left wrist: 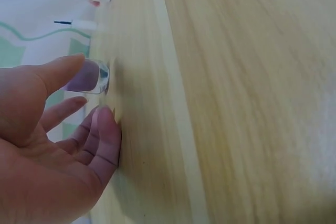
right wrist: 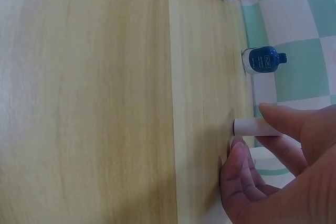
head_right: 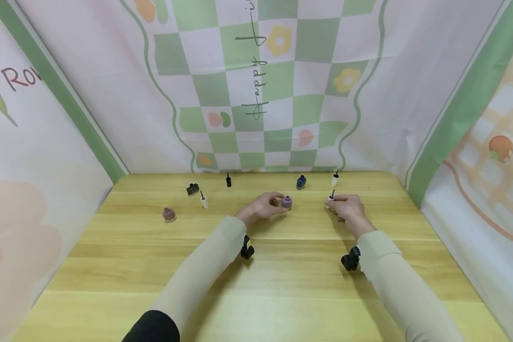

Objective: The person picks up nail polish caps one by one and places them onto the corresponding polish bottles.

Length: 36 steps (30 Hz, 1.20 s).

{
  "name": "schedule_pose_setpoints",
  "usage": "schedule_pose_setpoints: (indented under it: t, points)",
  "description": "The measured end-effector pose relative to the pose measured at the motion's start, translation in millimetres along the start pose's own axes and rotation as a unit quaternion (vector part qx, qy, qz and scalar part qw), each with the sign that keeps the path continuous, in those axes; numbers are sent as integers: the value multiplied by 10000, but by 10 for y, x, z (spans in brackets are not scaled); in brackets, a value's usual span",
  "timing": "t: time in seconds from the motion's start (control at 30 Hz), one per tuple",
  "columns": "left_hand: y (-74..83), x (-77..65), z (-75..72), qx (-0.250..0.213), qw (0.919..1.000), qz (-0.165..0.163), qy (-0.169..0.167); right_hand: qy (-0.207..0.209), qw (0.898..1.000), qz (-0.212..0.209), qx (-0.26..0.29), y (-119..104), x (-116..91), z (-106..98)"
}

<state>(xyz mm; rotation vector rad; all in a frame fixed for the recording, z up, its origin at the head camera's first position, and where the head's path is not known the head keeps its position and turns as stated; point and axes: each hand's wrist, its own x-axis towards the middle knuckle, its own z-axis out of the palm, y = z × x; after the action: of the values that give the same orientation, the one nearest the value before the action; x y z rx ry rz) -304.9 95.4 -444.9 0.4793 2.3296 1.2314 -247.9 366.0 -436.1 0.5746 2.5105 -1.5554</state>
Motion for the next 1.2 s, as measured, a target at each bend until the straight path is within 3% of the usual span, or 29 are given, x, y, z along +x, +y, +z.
schedule_pose_setpoints:
  t: [0.33, 0.7, 1.2]
  points:
    - [26, 26, -76, -274, 9994, 192, 117, 91, 9999, -64, -25, -74, -20, 7]
    - [-52, 37, 44, -506, 9981, 243, 245, -48, 9999, -85, -30, 6, -83, 41]
    - [-28, 50, 88, -648, 9973, 325, 87, 45, 9997, -87, -227, -13, -98, 26]
